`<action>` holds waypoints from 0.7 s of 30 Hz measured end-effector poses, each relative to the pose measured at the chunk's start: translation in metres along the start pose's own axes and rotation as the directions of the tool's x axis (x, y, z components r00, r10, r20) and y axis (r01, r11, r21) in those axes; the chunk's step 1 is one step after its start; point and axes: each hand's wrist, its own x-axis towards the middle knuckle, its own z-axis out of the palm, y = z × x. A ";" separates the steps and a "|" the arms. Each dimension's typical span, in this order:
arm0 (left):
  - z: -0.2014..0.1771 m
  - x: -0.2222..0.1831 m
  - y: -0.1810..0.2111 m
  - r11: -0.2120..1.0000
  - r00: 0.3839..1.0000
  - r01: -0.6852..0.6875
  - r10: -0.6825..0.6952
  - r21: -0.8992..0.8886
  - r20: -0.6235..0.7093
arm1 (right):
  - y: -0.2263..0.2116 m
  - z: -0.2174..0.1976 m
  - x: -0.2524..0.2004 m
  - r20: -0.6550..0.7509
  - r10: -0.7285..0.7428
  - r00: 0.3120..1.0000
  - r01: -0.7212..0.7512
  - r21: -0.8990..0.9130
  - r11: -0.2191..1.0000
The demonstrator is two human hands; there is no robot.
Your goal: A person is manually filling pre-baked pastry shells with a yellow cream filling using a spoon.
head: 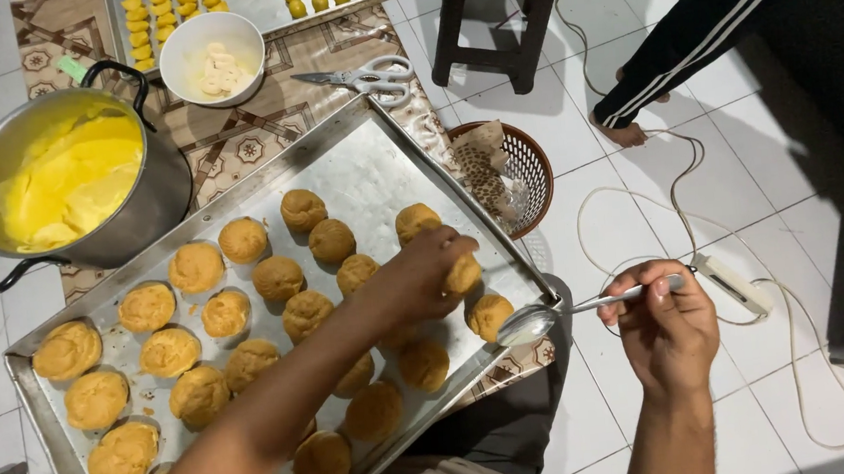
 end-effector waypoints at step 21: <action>-0.053 -0.156 0.071 0.108 0.720 -0.270 -0.638 -0.957 -0.275 | -0.046 0.249 0.013 0.748 0.242 0.619 0.680 -0.664 0.313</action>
